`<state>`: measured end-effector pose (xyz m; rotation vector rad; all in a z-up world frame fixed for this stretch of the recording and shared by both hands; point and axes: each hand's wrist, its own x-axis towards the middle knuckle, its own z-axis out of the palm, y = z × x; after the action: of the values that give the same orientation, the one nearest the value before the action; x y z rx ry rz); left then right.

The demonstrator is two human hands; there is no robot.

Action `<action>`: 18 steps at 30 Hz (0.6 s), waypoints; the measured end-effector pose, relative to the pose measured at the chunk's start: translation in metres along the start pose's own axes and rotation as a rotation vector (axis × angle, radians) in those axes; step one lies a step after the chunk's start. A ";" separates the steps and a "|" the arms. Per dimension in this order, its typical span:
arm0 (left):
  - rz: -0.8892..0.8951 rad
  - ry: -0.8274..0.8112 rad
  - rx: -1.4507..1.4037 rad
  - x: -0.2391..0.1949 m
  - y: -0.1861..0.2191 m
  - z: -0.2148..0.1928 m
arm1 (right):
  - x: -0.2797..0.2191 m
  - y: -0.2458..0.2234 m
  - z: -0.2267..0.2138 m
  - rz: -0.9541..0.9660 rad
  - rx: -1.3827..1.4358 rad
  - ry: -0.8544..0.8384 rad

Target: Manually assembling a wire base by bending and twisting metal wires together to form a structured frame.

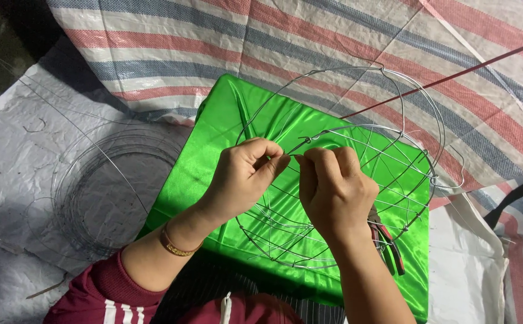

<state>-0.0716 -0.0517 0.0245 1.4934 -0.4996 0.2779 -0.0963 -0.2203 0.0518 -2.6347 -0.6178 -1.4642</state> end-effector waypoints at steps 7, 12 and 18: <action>0.022 0.075 0.025 0.002 -0.001 0.005 | -0.003 0.000 0.005 0.019 -0.005 0.008; -0.109 -0.036 -0.139 0.002 -0.005 -0.002 | -0.002 0.001 0.003 0.021 0.051 0.021; -0.195 -0.004 -0.143 0.006 -0.030 -0.028 | -0.009 0.017 -0.034 0.151 0.418 0.118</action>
<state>-0.0484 -0.0265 0.0011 1.3911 -0.3654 0.0844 -0.1212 -0.2472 0.0647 -2.2081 -0.6186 -1.2733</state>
